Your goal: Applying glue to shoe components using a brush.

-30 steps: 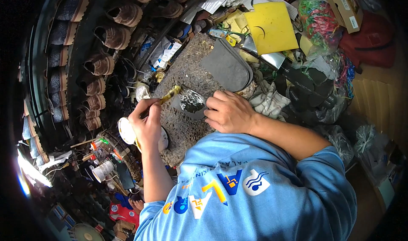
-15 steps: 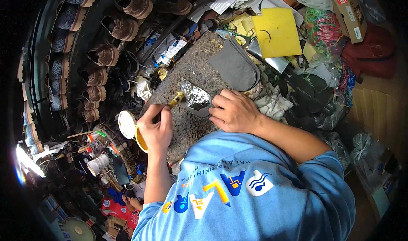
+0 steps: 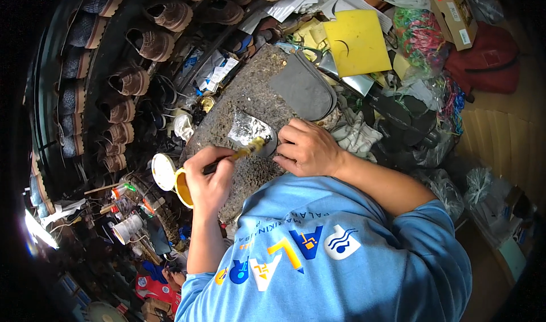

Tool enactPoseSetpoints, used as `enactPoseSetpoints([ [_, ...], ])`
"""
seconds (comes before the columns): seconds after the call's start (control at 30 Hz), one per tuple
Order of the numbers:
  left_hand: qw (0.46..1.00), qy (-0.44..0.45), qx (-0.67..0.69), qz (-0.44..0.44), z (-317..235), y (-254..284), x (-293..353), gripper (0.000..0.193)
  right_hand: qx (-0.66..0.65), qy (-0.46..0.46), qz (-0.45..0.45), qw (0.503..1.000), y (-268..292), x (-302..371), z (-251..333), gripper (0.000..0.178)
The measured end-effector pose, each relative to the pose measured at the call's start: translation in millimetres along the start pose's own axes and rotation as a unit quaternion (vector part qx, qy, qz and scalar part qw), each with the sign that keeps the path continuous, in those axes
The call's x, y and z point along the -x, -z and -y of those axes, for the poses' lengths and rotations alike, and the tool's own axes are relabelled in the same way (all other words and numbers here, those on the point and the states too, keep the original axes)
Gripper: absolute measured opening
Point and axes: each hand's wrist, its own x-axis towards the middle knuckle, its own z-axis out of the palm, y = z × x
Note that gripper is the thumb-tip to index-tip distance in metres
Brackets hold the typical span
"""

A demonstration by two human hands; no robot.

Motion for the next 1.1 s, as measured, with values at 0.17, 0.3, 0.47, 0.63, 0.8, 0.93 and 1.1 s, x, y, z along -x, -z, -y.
enactPoseSetpoints([
  [0.17,0.996,-0.061,-0.003,-0.067,7,-20,-6,0.012,-0.050,-0.004,-0.044,0.998,2,0,3,0.024],
  [0.3,0.999,-0.049,0.011,0.023,-4,-14,5,0.015,-0.081,-0.022,-0.068,0.994,8,2,1,0.026],
  [0.47,0.998,-0.069,0.000,-0.009,-3,-20,6,0.015,-0.105,-0.029,-0.085,0.990,7,2,-1,0.026],
  [0.63,0.997,-0.071,-0.008,0.024,0,-1,13,0.013,-0.123,-0.040,-0.094,0.987,6,6,-5,0.025],
  [0.8,0.995,-0.086,0.001,-0.055,4,-26,-1,0.013,-0.119,-0.047,-0.094,0.987,6,4,-5,0.025],
  [0.93,0.997,-0.069,-0.005,0.038,-7,-14,16,0.009,-0.123,-0.051,-0.095,0.987,7,5,-5,0.025],
  [1.1,0.999,-0.006,-0.016,-0.048,7,-1,17,0.013,-0.131,-0.058,-0.103,0.984,5,5,-4,0.025],
])
